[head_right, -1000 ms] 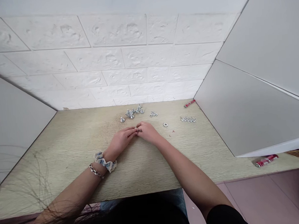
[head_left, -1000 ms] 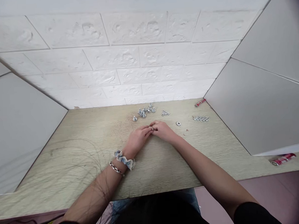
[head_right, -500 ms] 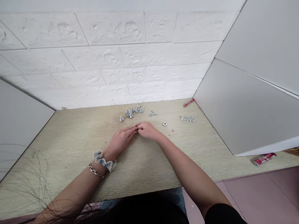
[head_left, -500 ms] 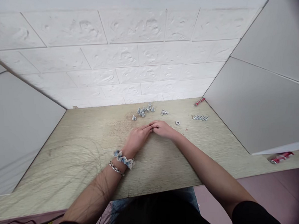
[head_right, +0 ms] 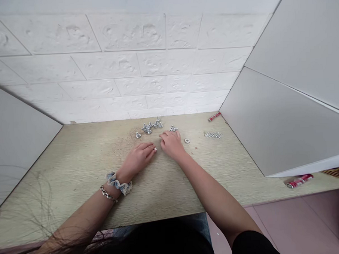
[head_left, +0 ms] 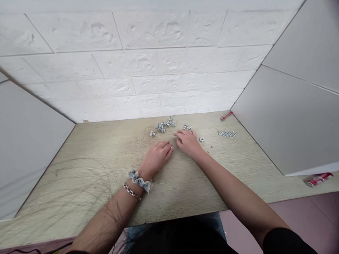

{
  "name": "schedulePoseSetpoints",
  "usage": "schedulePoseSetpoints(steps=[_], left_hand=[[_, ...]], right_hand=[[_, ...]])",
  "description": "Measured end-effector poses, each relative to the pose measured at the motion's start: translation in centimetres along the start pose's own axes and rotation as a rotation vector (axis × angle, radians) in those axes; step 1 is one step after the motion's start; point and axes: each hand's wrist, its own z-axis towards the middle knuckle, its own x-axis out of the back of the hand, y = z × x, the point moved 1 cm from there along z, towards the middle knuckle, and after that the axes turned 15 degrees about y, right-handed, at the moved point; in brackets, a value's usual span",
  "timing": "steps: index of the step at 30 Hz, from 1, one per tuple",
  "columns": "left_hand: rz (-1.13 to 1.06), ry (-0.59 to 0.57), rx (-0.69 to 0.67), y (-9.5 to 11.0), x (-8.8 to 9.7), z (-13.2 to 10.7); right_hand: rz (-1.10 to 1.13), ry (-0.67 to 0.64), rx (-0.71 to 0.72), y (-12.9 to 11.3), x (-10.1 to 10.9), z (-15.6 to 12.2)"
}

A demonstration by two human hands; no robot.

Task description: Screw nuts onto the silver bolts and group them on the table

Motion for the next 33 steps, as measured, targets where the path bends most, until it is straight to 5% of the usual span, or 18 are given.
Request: schedulePoseSetpoints(steps=[13,18,33], left_hand=[[-0.056,0.049,0.039,0.0,0.0,-0.1],[-0.083,0.004,0.086,0.1,0.2,-0.1],[-0.168,-0.102,0.157,0.4,0.6,0.2]], right_hand=[[-0.184,-0.010,-0.046,-0.1,0.5,0.0],[-0.177,-0.060,-0.091,0.6,0.4,-0.1],[-0.142,0.051,-0.027,0.6,0.2,0.0]])
